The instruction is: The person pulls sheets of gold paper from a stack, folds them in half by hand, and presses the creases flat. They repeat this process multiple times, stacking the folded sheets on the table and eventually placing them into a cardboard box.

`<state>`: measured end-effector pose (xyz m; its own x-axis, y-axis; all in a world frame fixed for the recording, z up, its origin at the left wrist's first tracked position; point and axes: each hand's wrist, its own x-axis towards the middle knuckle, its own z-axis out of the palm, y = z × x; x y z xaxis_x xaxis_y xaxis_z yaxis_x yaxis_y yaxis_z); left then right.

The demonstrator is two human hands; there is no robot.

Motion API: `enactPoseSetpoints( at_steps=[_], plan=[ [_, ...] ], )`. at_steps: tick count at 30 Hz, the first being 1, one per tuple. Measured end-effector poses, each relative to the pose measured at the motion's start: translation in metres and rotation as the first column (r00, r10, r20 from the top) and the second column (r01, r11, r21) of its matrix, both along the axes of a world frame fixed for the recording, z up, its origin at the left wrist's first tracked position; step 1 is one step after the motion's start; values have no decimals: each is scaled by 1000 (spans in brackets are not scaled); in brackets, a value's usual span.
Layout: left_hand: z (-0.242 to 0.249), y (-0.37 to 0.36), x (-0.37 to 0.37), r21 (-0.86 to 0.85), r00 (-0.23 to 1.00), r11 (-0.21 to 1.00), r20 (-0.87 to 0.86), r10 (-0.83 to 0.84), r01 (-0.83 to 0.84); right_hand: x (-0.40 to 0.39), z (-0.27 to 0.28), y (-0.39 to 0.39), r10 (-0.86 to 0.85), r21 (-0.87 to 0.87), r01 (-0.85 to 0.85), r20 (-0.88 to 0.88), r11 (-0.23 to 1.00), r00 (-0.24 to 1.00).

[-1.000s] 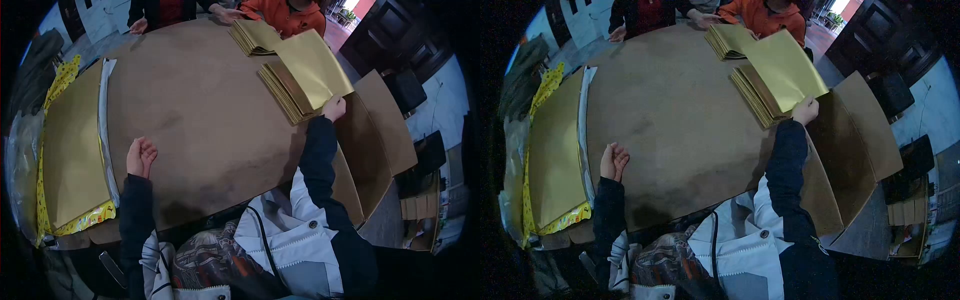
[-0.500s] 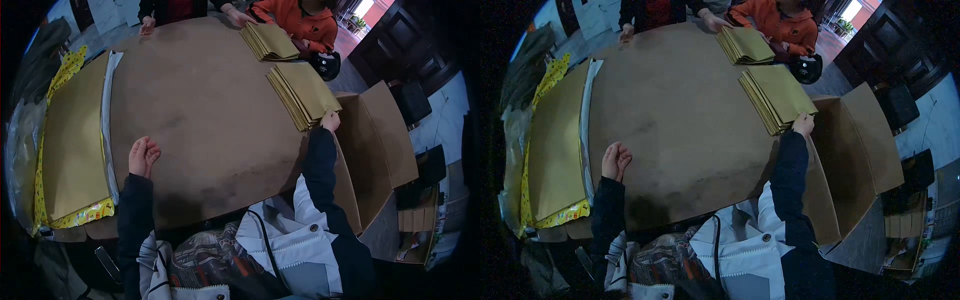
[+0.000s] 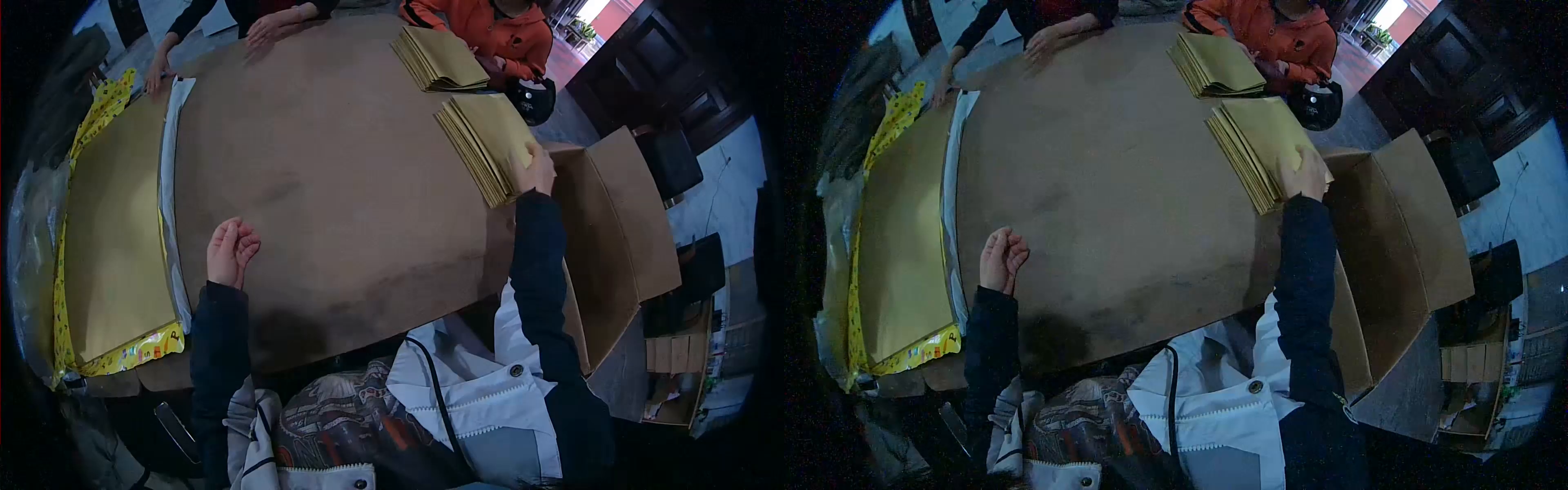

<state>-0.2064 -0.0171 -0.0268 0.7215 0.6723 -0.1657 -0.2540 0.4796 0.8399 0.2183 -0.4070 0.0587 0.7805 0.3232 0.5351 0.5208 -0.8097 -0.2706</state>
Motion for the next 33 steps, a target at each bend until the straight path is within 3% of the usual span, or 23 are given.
enactPoseSetpoints(
  at_steps=[3,4,6,7,11,13,20,22,25,29,31,33],
  plan=[
    [1,-1,-1,-18,1000,1000,18,14,-14,0,-5,35,163,-226,-179,-86,958,983],
    [0,0,-1,-32,1000,999,30,8,-7,4,-8,40,172,-226,-187,-85,956,981],
    [0,-2,-1,-33,1000,999,15,18,-17,12,-10,45,73,-236,-158,-333,959,940],
    [1,-2,-2,-32,1000,999,15,23,-22,16,-7,46,77,-305,-188,-342,934,936],
    [6,-4,-1,-42,1000,999,-6,13,-13,22,-9,40,111,-299,-212,-322,930,940],
    [6,-4,-1,-33,1000,999,8,4,-4,29,-13,37,250,-189,-332,-355,924,901],
    [11,-7,-1,-46,1000,999,2,14,-14,32,-7,34,239,-181,-309,-328,934,914],
    [11,-7,-2,-41,1000,999,-19,21,-21,40,-9,31,219,-308,-301,-273,902,937],
    [5,-4,-2,-29,1000,1000,1,2,-2,45,-17,26,239,-357,-318,-249,878,939],
    [2,-3,-2,-18,999,1000,38,-2,3,41,-6,26,227,-306,-343,-358,888,906],
    [4,-4,-3,-23,1000,1000,2,9,-9,36,1,30,149,-476,-309,-344,823,927],
    [3,-3,-3,-34,1000,999,21,5,-4,39,-9,33,104,-527,-260,-308,809,946]
  ],
)
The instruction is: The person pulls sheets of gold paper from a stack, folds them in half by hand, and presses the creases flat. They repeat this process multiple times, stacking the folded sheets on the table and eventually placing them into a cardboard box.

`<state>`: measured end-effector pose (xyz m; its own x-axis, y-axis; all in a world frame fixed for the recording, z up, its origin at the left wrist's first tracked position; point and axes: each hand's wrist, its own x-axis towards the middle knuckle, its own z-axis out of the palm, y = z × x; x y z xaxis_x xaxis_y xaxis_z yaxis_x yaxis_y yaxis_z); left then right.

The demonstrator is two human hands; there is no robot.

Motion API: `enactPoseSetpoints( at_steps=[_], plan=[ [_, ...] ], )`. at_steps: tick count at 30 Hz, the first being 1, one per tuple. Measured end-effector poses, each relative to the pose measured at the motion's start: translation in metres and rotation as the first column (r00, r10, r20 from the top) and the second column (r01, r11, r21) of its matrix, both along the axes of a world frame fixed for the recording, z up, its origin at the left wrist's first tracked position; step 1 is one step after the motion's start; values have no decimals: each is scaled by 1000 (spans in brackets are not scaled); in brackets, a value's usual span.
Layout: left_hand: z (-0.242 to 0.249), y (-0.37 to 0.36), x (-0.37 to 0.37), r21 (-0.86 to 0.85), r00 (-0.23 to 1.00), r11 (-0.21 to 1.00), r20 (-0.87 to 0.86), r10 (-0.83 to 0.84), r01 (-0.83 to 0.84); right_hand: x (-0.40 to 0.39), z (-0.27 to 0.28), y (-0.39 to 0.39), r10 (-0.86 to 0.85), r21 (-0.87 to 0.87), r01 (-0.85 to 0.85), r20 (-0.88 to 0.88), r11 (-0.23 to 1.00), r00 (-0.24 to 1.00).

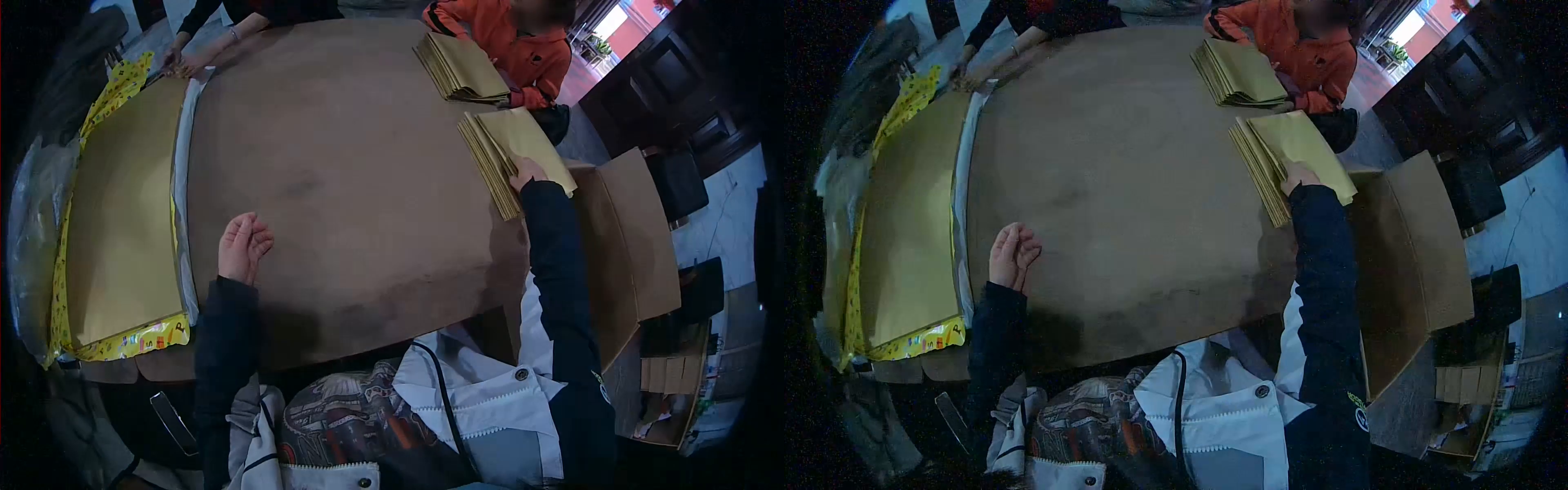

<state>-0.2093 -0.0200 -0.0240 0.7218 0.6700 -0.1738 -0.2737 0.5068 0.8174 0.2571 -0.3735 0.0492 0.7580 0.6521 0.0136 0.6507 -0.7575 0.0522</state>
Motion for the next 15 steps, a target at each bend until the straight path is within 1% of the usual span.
enactPoseSetpoints(
  at_steps=[1,2,4,5,8,9,10,12,13,14,15],
  plan=[
    [-2,1,0,-4,1000,1000,14,-4,4,4,-3,2,-34,-48,36,47,998,998],
    [-5,2,0,2,1000,1000,14,3,-3,6,-7,2,-29,-45,32,51,998,998],
    [3,-2,0,-6,1000,1000,-21,13,-13,-4,-10,4,-49,-9,51,116,999,992],
    [0,-1,0,-9,1000,1000,-9,14,-14,-5,-14,1,-35,19,33,152,999,988],
    [0,0,0,6,1000,1000,12,-4,4,-4,-11,1,-47,8,47,156,999,987],
    [3,-2,1,10,1000,1000,-8,9,-9,-4,-9,4,-52,46,45,174,998,983],
    [7,-4,2,13,999,1000,-27,22,-22,-4,-7,7,-48,48,40,176,998,983],
    [5,-4,1,7,1000,1000,-15,20,-20,-9,1,12,-97,-30,104,185,994,978],
    [3,-3,2,2,1000,1000,-19,18,-18,-17,7,17,-91,-30,99,185,995,978],
    [2,-1,1,-3,1000,1000,-23,17,-17,-25,12,21,-92,18,90,205,996,974],
    [9,-5,4,-9,996,999,-78,51,-52,-31,12,23,-92,66,79,223,995,971]
  ],
)
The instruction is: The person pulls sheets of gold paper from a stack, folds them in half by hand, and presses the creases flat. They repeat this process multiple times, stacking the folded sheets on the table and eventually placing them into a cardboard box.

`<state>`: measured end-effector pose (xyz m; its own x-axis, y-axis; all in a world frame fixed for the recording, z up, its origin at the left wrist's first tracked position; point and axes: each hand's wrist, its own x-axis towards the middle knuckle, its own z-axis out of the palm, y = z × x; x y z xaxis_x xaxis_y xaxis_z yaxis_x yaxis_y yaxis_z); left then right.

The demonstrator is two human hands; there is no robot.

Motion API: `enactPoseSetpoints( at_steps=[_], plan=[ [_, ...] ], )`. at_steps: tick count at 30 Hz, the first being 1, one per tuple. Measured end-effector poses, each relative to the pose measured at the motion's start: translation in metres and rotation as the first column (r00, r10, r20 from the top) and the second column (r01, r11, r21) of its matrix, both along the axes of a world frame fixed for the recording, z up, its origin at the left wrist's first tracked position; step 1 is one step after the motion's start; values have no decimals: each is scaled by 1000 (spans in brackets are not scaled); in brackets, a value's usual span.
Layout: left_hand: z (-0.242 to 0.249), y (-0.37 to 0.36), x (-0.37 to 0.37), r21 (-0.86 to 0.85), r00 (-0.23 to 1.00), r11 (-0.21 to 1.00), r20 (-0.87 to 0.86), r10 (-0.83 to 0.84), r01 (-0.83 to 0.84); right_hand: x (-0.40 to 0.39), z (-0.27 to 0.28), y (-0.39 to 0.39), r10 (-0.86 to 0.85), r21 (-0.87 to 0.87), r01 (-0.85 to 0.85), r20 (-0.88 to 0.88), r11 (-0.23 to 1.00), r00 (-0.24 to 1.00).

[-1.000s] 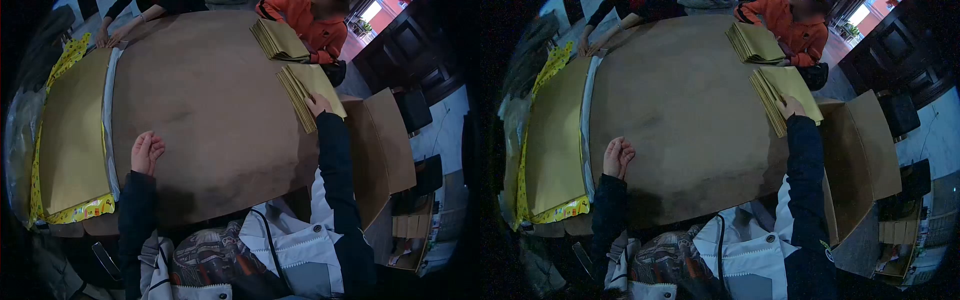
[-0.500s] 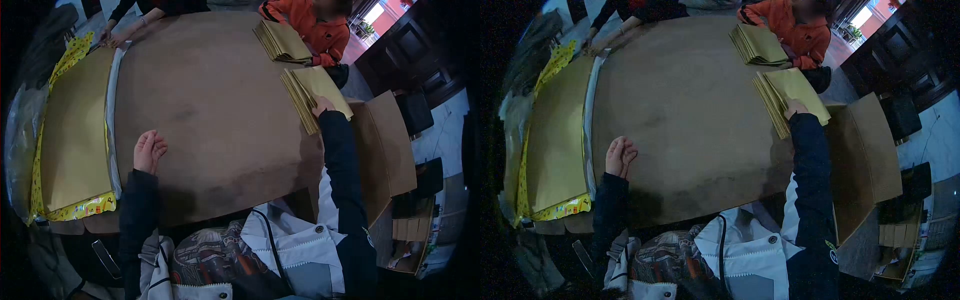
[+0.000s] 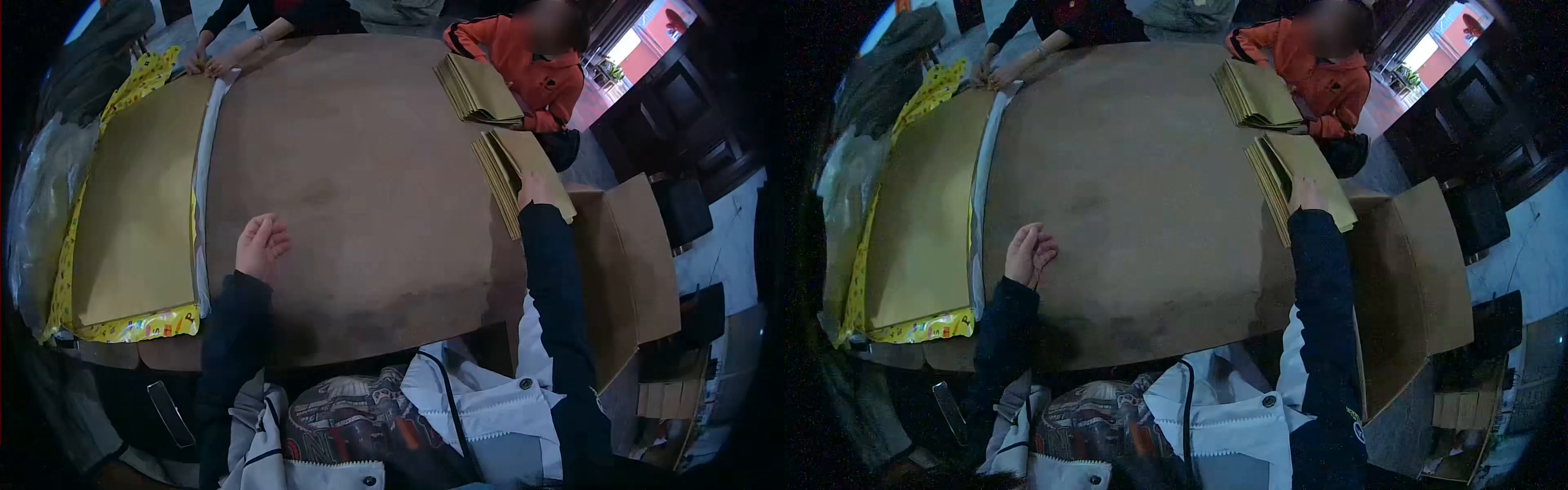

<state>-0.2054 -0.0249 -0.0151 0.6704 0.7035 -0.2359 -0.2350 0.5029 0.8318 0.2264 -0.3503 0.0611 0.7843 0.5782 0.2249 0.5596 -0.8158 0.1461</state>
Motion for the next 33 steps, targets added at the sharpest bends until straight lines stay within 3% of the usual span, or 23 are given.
enactPoseSetpoints(
  at_steps=[3,5,7,10,12,14,16,18,19,20,21,22,23,24,25,26,27,28,30,33],
  plan=[
    [-6,4,-1,-5,997,999,62,-43,43,-7,-7,1,-3,-146,-4,-48,989,999],
    [-8,4,-1,3,996,999,73,-42,42,-7,-11,5,-23,-112,11,-104,994,994],
    [-2,-1,0,6,997,1000,76,-28,28,-19,-10,5,33,37,-34,14,999,999],
    [14,-9,3,-34,999,999,-41,35,-36,-19,-12,2,83,9,-84,39,996,996],
    [10,-4,0,-1,999,1000,-47,-1,1,32,-52,-15,190,18,-194,120,981,974],
    [23,-9,3,-20,994,1000,-110,12,-14,3,-28,-3,35,42,-34,-22,999,999],
    [20,-11,-2,-29,990,998,-136,45,-49,17,-41,-8,38,-18,-38,-8,999,999],
    [18,-14,-8,111,993,991,-105,-60,72,16,-42,-7,58,-43,-57,14,997,998],
    [26,-18,-20,391,985,913,-167,-52,114,38,-60,-19,83,-40,-83,15,996,996],
    [43,-26,-35,628,972,758,-234,-31,176,80,-93,-39,155,208,-128,-120,970,981],
    [70,-26,-56,732,945,636,-327,13,245,101,-114,-45,251,441,-126,-238,889,938],
    [82,-20,-80,765,921,587,-380,83,263,88,-106,-38,266,431,-139,-249,892,931],
    [90,-10,-104,794,891,535,-427,155,288,64,-85,-33,140,207,-110,-136,972,981],
    [98,1,-125,789,846,570,-452,283,230,31,-52,-21,46,-17,-46,15,999,999],
    [103,15,-145,785,782,596,-474,404,169,-1,-20,-4,2,-83,-5,-41,997,999],
    [96,37,-168,847,711,444,-502,492,291,5,-24,-1,19,-90,-23,-45,996,999],
    [87,52,-186,861,638,285,-505,581,421,14,-29,0,155,-33,-154,11,987,988],
    [81,56,-193,859,630,294,-509,586,419,0,-20,10,281,17,-283,73,959,957],
    [72,62,-202,829,623,212,-535,571,517,-34,-1,41,277,-16,-277,34,961,960],
    [68,60,-204,831,622,234,-538,569,504,-83,14,96,556,-37,-561,-99,827,825]
  ],
)
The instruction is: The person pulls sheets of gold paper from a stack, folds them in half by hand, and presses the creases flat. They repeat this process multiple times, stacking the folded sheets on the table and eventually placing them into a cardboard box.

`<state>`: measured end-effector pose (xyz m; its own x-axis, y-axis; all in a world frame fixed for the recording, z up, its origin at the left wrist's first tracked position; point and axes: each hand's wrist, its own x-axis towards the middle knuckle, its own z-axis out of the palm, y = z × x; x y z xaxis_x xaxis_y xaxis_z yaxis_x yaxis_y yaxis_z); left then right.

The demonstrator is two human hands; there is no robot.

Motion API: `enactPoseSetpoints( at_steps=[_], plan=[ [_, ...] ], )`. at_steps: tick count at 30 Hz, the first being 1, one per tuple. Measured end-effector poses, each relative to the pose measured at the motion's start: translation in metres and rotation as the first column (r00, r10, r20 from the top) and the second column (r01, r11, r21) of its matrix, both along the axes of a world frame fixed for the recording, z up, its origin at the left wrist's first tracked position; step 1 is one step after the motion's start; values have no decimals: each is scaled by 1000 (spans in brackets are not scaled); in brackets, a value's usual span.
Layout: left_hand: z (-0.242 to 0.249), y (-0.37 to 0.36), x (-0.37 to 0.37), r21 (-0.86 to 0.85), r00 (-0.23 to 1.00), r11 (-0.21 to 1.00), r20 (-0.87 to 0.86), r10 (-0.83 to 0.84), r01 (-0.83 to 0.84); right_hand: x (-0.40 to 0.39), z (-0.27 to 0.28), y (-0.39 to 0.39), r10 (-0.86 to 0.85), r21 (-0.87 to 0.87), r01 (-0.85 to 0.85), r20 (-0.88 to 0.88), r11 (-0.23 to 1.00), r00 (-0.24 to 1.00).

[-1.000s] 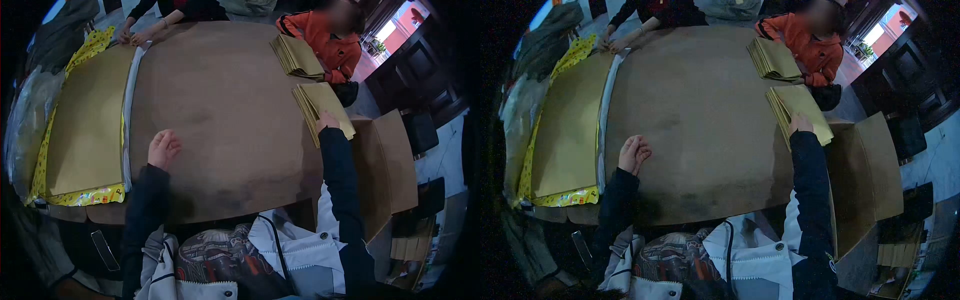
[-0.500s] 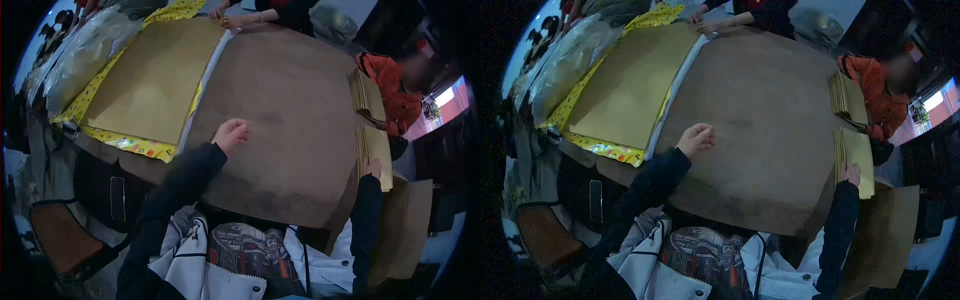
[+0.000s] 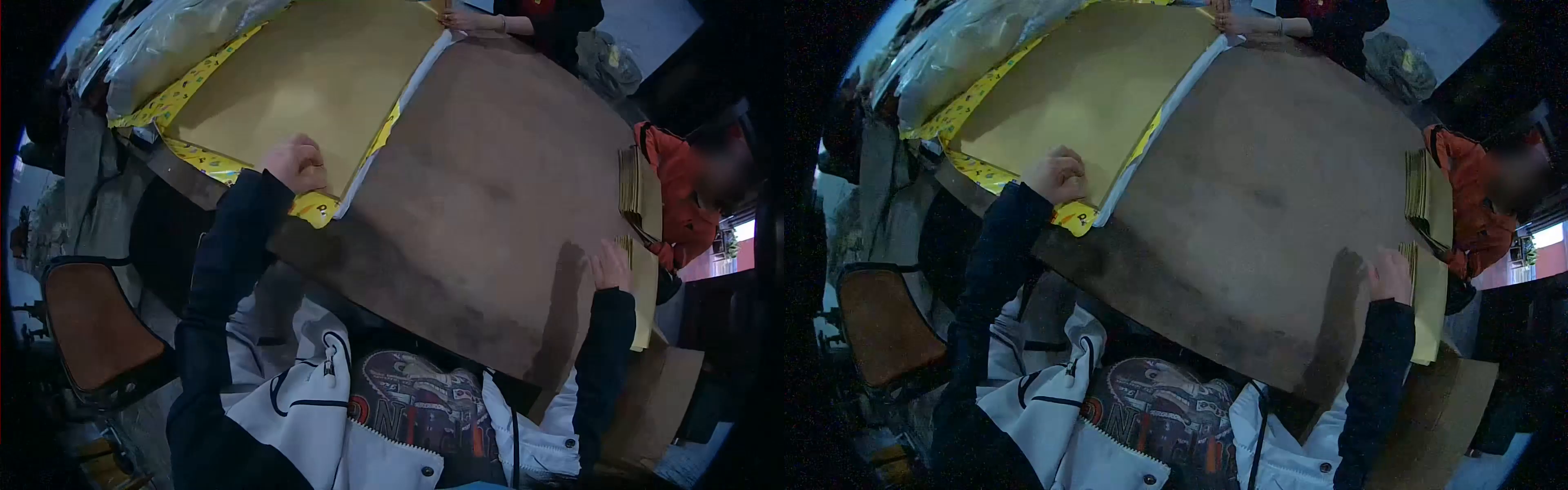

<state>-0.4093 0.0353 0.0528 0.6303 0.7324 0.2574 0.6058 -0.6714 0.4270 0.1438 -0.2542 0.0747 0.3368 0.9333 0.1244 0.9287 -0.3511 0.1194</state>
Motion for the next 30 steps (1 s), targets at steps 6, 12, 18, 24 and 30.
enactPoseSetpoints(
  at_steps=[6,12,18,24,30],
  plan=[
    [-6,7,-1,50,1000,999,24,-7,6,-155,7,114,484,1,-491,-174,871,858],
    [-18,5,-2,80,985,997,173,10,-25,-274,-12,186,844,221,-816,-94,534,527],
    [-18,5,-2,104,984,994,178,1,-19,-314,-23,203,884,285,-849,15,444,467],
    [-23,6,-5,36,984,999,178,11,-17,-315,-19,202,882,209,-859,-41,468,470],
    [-23,4,-7,119,977,991,211,30,-56,-323,-13,199,897,199,-874,-87,442,434]
  ],
)
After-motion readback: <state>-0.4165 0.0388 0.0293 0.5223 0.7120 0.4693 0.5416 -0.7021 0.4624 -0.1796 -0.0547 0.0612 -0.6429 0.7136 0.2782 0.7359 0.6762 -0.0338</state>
